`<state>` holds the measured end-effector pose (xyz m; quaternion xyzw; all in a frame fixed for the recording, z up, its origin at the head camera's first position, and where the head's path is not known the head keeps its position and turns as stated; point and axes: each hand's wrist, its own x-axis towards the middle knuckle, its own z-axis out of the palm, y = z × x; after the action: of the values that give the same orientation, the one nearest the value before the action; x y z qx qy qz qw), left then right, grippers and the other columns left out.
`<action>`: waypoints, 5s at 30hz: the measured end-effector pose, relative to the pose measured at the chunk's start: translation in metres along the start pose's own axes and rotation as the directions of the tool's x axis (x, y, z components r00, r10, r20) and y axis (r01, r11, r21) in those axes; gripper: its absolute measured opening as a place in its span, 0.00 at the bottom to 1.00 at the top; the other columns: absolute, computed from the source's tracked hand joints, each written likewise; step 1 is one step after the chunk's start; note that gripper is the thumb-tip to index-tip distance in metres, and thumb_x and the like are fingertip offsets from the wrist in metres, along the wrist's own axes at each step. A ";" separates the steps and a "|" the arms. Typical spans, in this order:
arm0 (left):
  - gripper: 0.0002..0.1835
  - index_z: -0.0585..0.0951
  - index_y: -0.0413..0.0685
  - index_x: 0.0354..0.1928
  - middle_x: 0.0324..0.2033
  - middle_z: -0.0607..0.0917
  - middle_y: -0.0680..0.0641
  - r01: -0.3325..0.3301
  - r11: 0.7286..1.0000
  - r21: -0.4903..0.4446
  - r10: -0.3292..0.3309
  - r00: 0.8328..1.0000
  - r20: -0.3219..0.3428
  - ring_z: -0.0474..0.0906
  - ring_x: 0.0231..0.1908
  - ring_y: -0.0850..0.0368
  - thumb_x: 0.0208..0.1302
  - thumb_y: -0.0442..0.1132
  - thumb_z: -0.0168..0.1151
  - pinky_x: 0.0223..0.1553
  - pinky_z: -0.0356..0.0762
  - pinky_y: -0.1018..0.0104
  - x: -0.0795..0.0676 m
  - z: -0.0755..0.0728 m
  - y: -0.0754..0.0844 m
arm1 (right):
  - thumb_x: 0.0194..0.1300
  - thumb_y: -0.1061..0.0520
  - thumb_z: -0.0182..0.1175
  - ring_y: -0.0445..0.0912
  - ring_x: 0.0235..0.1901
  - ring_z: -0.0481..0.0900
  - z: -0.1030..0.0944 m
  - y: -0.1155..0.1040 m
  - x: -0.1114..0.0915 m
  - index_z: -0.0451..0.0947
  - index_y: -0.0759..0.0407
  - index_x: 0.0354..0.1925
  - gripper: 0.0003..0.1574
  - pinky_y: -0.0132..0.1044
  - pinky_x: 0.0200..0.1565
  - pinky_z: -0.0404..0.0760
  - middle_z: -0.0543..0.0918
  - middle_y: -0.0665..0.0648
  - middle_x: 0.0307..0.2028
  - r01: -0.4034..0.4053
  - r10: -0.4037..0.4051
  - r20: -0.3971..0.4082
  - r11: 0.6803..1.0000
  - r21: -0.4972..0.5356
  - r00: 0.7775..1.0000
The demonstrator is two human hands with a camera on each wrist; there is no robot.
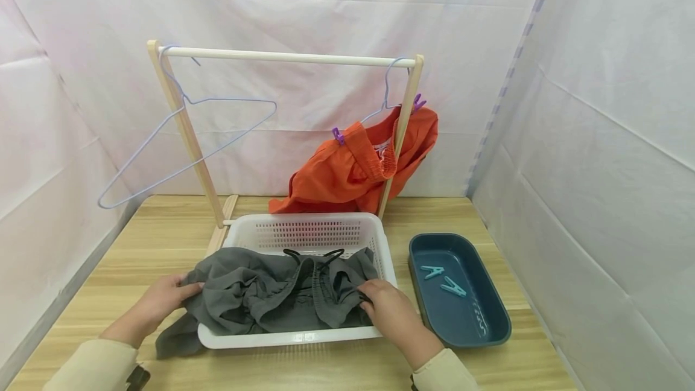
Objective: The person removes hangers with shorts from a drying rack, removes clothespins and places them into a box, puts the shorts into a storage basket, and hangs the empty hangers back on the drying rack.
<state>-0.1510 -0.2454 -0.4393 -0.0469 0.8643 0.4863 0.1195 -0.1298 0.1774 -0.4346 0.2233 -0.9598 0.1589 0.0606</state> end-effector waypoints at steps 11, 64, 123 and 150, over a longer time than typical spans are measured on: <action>0.19 0.78 0.28 0.49 0.44 0.84 0.37 -0.068 0.995 0.076 0.068 0.998 0.000 0.77 0.51 0.40 0.71 0.40 0.54 0.53 0.73 0.43 -0.006 -0.009 0.017 | 0.56 0.64 0.68 0.48 0.44 0.82 0.002 0.001 0.002 0.83 0.58 0.40 0.11 0.43 0.45 0.81 0.84 0.53 0.40 0.013 -0.013 -0.011 1.000 0.008 1.000; 0.12 0.81 0.37 0.47 0.43 0.85 0.38 -0.445 0.861 0.246 0.478 0.873 -0.094 0.80 0.42 0.47 0.68 0.38 0.56 0.46 0.77 0.52 0.024 0.022 0.178 | 0.56 0.67 0.67 0.51 0.39 0.83 -0.044 0.007 0.021 0.84 0.60 0.36 0.08 0.48 0.42 0.83 0.85 0.56 0.38 -0.058 0.059 -0.150 0.998 0.011 0.987; 0.11 0.70 0.43 0.24 0.20 0.70 0.50 -0.398 0.788 0.470 0.389 0.913 0.121 0.67 0.25 0.57 0.63 0.29 0.60 0.26 0.69 0.64 0.026 0.046 0.096 | 0.56 0.61 0.68 0.45 0.42 0.83 -0.003 0.002 0.030 0.86 0.53 0.37 0.08 0.36 0.37 0.83 0.84 0.51 0.40 0.246 -0.244 0.032 0.955 -0.169 0.969; 0.13 0.72 0.44 0.20 0.18 0.72 0.52 -0.450 0.748 0.489 0.286 0.882 0.374 0.69 0.23 0.59 0.56 0.24 0.62 0.25 0.72 0.63 0.017 0.079 0.077 | 0.55 0.62 0.69 0.42 0.37 0.82 0.010 -0.003 0.035 0.87 0.51 0.32 0.06 0.33 0.38 0.82 0.84 0.49 0.35 0.344 -0.330 0.104 0.921 -0.184 0.938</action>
<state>-0.1693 -0.1372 -0.4194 0.2313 0.9348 0.2254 0.1476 -0.1604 0.1573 -0.4372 0.3834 -0.9196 0.0412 0.0747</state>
